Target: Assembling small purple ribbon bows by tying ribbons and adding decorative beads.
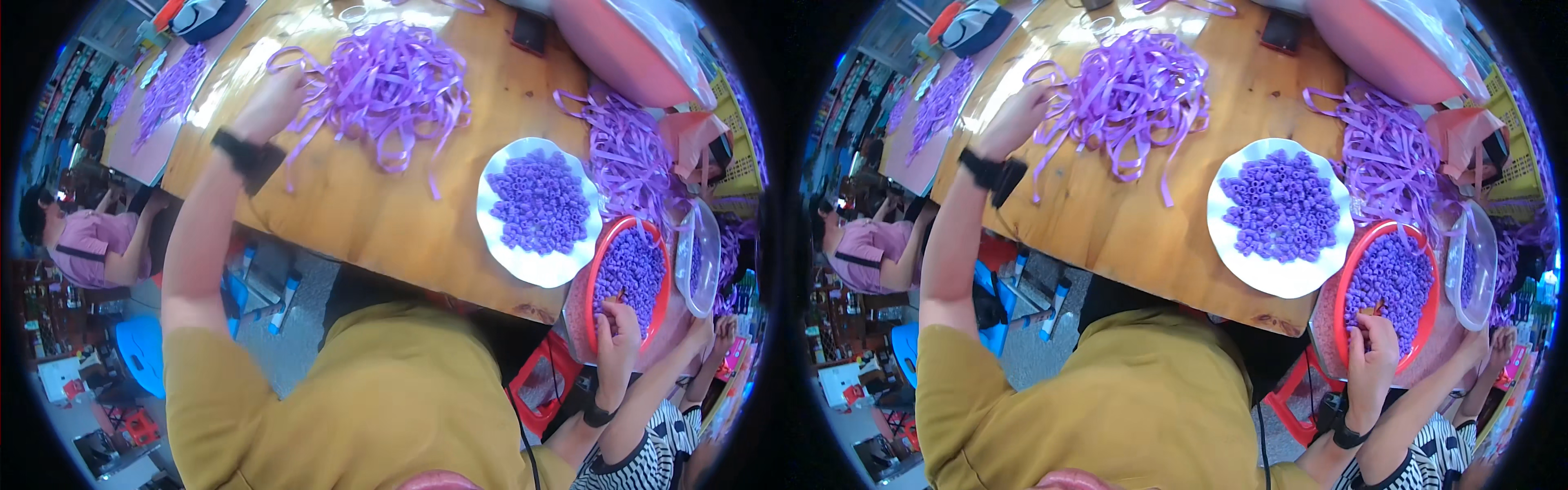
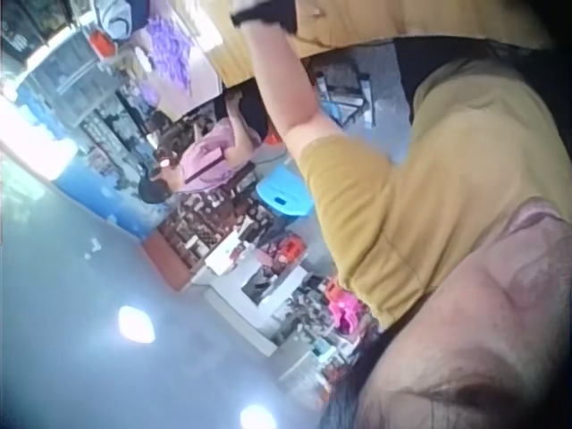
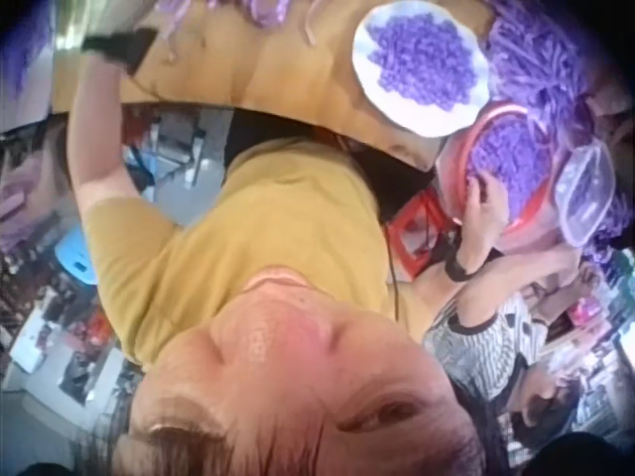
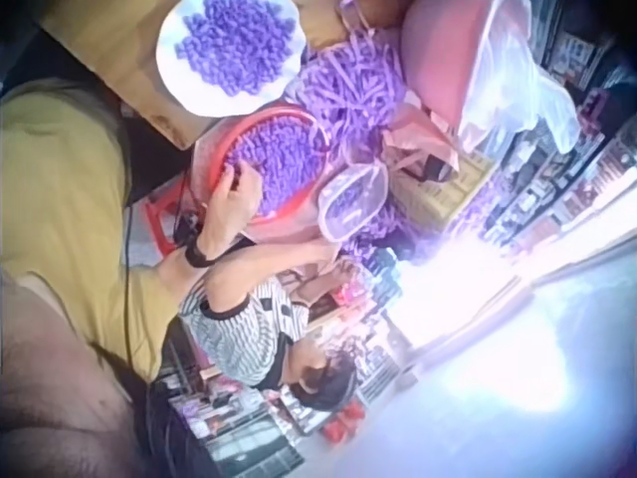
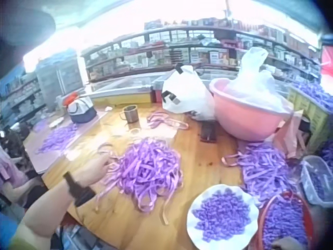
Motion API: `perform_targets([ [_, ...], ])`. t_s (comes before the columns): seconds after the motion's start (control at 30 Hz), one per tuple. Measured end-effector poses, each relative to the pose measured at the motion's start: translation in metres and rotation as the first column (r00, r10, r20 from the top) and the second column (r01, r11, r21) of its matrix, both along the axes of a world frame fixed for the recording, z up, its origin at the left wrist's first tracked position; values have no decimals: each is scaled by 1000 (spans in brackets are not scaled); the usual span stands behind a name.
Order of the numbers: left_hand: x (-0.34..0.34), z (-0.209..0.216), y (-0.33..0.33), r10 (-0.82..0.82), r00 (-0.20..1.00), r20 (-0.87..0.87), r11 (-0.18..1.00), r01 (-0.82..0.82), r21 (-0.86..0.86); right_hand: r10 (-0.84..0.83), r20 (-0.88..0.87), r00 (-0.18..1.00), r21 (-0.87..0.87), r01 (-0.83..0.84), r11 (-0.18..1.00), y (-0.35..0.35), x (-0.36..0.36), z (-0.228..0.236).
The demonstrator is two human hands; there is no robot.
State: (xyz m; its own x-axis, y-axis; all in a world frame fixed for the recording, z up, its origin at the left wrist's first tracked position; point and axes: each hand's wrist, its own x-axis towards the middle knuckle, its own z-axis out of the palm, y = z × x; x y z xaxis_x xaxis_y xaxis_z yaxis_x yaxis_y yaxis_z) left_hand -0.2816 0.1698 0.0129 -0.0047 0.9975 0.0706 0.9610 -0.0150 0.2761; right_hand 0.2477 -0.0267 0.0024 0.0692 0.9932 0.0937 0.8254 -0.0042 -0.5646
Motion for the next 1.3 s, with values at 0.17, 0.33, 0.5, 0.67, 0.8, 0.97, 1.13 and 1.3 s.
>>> perform_targets([
  [0.17,-16,8,-71,18,997,78,982,-33,184,-31,52,998,-50,33,998,4,-4,2],
  [0.33,1,2,-116,70,917,392,981,-136,142,-73,73,995,24,71,997,5,-3,-3],
  [0.5,53,-2,-137,88,761,642,987,-152,44,-73,34,997,84,69,994,6,5,-1],
  [0.67,108,10,-145,189,607,772,982,-106,-157,-87,-140,986,89,100,991,3,13,-5],
  [0.8,153,7,-161,190,652,734,959,38,-281,-124,-816,565,7,223,975,2,-8,9],
  [0.97,226,15,-168,-167,511,843,855,501,-133,11,-1000,-3,11,51,999,-6,-45,14],
  [1.13,259,23,-165,-400,366,840,749,659,70,91,-990,-104,101,-98,990,-4,-65,5],
  [1.3,265,19,-178,-387,365,847,785,612,95,78,-973,-216,102,-106,989,-6,-81,-3],
])
